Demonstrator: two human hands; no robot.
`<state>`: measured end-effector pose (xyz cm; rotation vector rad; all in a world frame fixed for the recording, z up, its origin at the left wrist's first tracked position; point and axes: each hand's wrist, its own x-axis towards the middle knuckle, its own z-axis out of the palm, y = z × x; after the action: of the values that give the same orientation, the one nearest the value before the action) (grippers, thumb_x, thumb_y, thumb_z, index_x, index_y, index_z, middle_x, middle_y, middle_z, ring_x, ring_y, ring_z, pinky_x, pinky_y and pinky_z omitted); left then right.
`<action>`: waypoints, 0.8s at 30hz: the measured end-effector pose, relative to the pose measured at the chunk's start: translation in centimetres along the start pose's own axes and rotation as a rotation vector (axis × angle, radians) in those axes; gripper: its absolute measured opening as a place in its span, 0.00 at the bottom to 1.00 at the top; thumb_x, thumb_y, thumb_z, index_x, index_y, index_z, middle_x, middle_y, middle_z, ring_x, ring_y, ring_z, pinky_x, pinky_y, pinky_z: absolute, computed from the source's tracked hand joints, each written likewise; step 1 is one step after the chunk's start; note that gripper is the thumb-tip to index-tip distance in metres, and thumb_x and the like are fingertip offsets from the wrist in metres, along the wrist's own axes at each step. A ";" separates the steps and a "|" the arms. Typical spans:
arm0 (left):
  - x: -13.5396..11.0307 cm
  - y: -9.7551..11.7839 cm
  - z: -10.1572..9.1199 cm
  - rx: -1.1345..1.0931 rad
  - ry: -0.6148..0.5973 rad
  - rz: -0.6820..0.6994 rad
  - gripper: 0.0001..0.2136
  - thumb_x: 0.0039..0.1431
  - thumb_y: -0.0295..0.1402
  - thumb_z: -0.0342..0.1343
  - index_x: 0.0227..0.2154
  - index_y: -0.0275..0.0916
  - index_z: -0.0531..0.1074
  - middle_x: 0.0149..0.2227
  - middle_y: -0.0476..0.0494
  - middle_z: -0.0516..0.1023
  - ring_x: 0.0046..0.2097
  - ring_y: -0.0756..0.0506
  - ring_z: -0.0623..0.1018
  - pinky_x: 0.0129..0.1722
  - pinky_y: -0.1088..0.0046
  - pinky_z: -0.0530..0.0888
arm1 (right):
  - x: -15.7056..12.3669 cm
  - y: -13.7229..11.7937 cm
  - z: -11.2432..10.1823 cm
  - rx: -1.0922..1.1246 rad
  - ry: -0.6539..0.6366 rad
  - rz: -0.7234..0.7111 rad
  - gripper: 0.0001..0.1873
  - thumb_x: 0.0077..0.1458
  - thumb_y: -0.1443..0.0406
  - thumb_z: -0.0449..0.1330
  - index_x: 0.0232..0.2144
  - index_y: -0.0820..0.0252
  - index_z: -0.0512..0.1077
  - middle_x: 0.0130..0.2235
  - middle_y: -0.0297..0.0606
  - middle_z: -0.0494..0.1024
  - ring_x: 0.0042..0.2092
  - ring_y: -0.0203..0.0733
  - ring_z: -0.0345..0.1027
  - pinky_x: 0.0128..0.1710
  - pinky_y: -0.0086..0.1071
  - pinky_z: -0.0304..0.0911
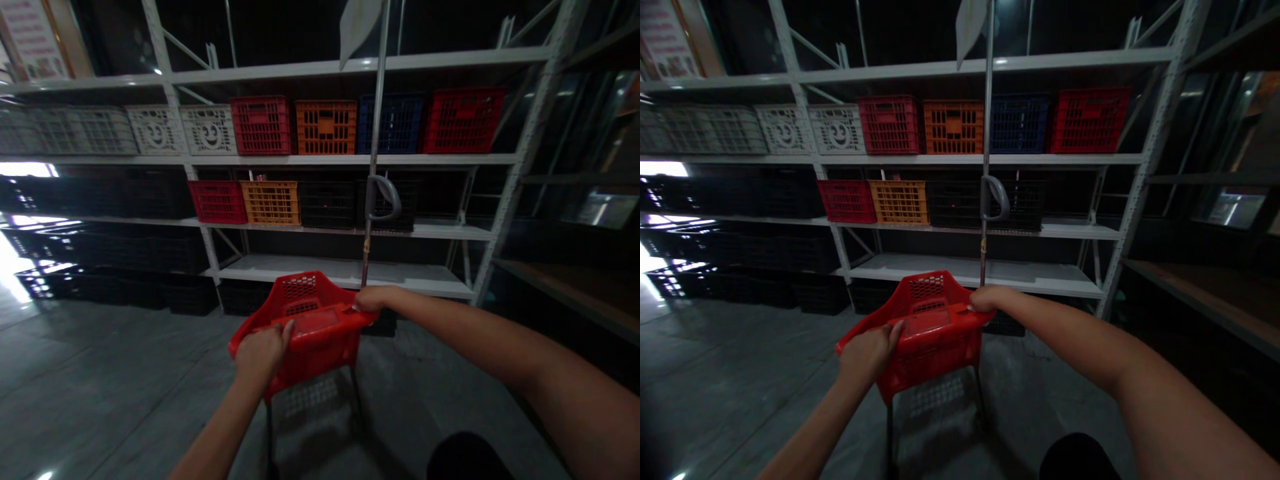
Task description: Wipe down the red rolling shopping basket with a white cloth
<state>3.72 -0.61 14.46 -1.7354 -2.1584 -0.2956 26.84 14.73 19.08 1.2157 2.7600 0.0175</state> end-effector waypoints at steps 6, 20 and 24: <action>0.2 -0.1 0.1 0.006 0.022 0.023 0.30 0.60 0.46 0.26 0.32 0.33 0.73 0.26 0.33 0.76 0.31 0.36 0.77 0.29 0.62 0.69 | -2.2 -4.8 3.2 0.163 0.389 0.127 0.18 0.61 0.66 0.43 0.37 0.63 0.72 0.37 0.45 0.77 0.38 0.42 0.71 0.36 0.31 0.62; 0.4 0.4 0.3 0.041 0.009 0.050 0.30 0.60 0.46 0.26 0.33 0.36 0.73 0.28 0.36 0.78 0.32 0.37 0.77 0.30 0.63 0.69 | -1.1 0.9 13.2 1.169 1.217 0.529 0.21 0.55 0.61 0.44 0.43 0.65 0.71 0.39 0.45 0.77 0.41 0.46 0.71 0.43 0.39 0.63; 0.5 0.5 0.3 0.044 0.017 0.046 0.31 0.60 0.46 0.25 0.33 0.35 0.74 0.27 0.35 0.78 0.32 0.37 0.77 0.30 0.63 0.69 | 0.4 -3.8 14.8 1.336 1.398 0.598 0.28 0.57 0.59 0.38 0.52 0.70 0.63 0.46 0.51 0.73 0.45 0.46 0.69 0.43 0.39 0.62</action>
<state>4.03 0.08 14.39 -1.7499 -2.0939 -0.2486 25.54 11.91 4.16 3.2993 2.9493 -1.7870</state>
